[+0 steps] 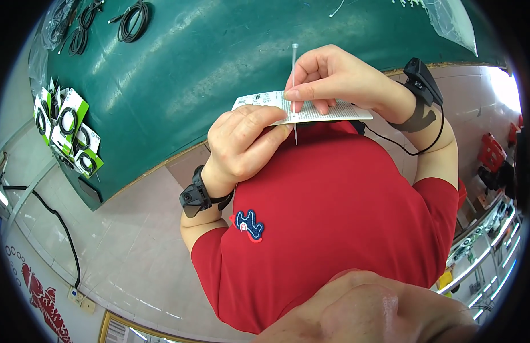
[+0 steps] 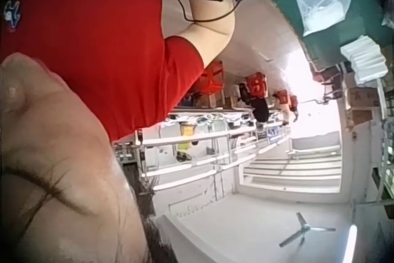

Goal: Packaging USB cables into retail display cards on an assembly line.

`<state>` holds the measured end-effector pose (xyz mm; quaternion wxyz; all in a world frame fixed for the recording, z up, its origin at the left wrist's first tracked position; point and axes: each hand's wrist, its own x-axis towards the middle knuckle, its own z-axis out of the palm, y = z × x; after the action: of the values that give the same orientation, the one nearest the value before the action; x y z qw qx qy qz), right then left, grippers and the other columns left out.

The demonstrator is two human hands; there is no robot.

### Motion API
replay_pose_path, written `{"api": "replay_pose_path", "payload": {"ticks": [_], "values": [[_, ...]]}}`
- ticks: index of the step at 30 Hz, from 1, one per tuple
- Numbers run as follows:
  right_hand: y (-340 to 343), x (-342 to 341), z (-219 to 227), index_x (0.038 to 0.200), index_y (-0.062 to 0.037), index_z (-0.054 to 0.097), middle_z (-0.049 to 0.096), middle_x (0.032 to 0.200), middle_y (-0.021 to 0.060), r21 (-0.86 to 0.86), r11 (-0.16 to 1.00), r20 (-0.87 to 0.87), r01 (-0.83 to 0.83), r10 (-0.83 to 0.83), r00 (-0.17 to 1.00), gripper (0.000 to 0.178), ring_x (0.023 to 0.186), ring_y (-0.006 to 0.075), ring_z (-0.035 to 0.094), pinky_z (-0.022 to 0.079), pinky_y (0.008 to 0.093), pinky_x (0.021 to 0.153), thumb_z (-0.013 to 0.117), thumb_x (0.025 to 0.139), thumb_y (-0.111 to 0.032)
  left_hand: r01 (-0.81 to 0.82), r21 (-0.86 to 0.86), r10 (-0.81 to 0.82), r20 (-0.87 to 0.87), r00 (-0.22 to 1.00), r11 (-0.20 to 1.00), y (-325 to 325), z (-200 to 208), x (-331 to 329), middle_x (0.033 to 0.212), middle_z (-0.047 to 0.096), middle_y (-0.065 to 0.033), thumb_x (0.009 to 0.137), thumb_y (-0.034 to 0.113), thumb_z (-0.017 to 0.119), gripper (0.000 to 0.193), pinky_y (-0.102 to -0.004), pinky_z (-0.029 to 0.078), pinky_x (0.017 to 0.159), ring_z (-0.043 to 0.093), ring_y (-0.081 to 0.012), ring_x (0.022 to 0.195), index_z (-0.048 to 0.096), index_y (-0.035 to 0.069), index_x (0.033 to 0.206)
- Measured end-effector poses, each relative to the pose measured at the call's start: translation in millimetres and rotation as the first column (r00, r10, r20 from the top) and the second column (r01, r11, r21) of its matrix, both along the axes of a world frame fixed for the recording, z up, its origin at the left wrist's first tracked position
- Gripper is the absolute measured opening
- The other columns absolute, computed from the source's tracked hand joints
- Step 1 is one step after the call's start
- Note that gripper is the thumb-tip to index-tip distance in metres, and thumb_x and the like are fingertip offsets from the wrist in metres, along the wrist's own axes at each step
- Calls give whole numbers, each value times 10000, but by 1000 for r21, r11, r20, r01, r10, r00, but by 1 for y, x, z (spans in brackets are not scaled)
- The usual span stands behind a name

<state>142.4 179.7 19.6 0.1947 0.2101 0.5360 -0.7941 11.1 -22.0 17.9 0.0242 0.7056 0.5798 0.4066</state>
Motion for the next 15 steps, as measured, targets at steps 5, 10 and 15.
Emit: {"api": "replay_pose_path", "payload": {"ticks": [5,10,15], "values": [[2,-1,-13,951,-9,687,714,866,52,14,1000,-116,-5,7,993,170,604,59,565,438,201,549,729,915,-170,21,23,-21,-34,999,1000,5,-2,-4,995,738,-79,672,60,747,111,-273,506,554,707,-198,788,693,51,768],[11,-7,-23,973,-23,686,712,873,45,31,992,-144,123,-117,983,175,620,52,562,436,199,559,726,919,-184,26,29,-25,-13,1000,999,6,-4,-4,963,748,-58,682,63,744,99,-279,510,561,711,-190,801,687,63,763],[9,-7,-26,998,-30,684,715,873,49,27,982,-134,186,-181,974,180,645,48,576,438,193,561,718,925,-190,11,26,-11,-27,1000,1000,7,-5,-4,967,748,-58,688,61,744,95,-280,514,562,710,-193,797,685,63,762]]}}
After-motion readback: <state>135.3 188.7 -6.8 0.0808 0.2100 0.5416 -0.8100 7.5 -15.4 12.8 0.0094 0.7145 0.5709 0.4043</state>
